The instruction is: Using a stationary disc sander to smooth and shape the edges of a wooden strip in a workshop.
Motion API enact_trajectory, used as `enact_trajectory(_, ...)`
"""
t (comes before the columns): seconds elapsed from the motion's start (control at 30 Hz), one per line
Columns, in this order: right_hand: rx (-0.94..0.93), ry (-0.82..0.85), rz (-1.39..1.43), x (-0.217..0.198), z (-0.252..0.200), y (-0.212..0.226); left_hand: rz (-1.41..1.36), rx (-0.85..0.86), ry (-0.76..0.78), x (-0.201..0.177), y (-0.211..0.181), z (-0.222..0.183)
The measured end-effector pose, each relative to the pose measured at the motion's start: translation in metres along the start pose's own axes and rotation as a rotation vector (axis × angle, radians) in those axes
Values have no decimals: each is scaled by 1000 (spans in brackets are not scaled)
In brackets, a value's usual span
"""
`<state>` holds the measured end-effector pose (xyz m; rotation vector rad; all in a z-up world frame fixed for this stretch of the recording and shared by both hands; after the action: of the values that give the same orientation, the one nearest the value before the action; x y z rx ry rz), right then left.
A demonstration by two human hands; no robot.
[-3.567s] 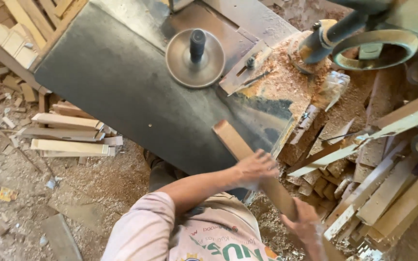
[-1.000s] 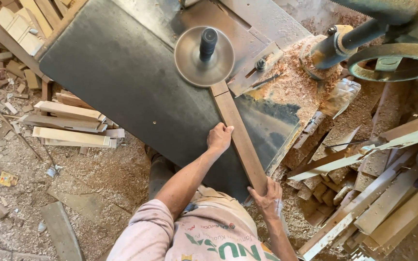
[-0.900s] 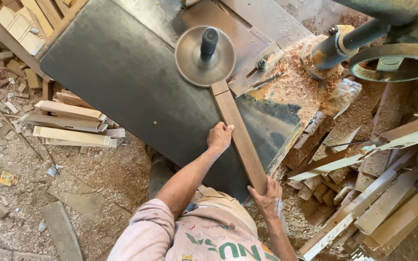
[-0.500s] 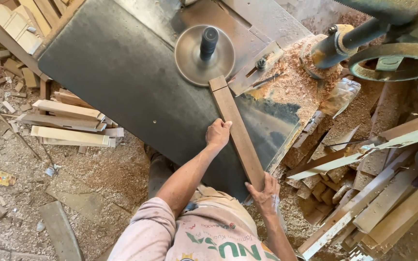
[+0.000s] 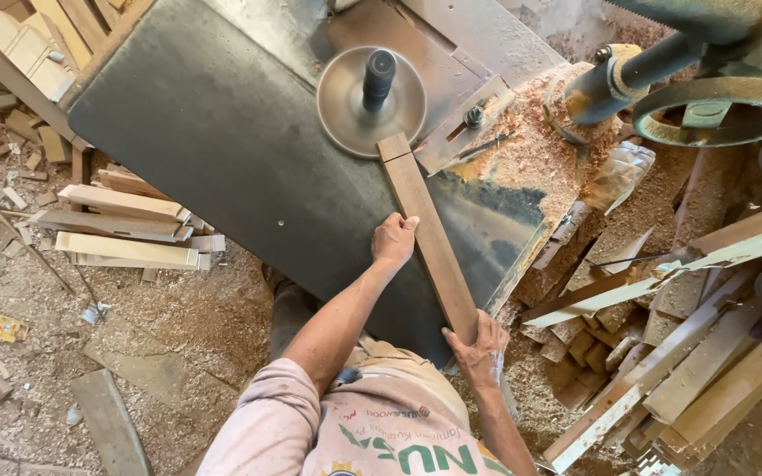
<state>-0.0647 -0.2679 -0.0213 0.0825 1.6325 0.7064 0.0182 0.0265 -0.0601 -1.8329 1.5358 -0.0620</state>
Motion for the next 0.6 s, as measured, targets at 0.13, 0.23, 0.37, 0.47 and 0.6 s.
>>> enact_trajectory(0.13, -5, -12, 7, 1, 2, -1, -4, 8, -2, -1, 1, 2)
enact_trajectory(0.23, 24, -5, -5, 1, 1, 2, 12, 11, -14, 1, 2, 7)
enact_trajectory(0.37, 6, -1, -11, -3, 3, 12, 4, 19, -22, 0, 4, 13)
enact_trajectory(0.47, 21, 3, -12, -6, 4, 12, 4, 39, -19, 1, 3, 15)
enact_trajectory(0.6, 48, 97, 3, -4, -10, -9, 51, 19, 27, -3, -3, -13)
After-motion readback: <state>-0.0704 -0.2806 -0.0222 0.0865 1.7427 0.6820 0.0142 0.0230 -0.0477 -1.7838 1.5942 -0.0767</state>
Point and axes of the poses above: each hand's wrist, its own z-axis towards the middle knuckle, its own x-axis out of the palm, y = z × x, the point moved 2 cm from there along z, towards the middle knuckle, and after that the axes turned 8 degrees about -x, right-handed, at the moved point
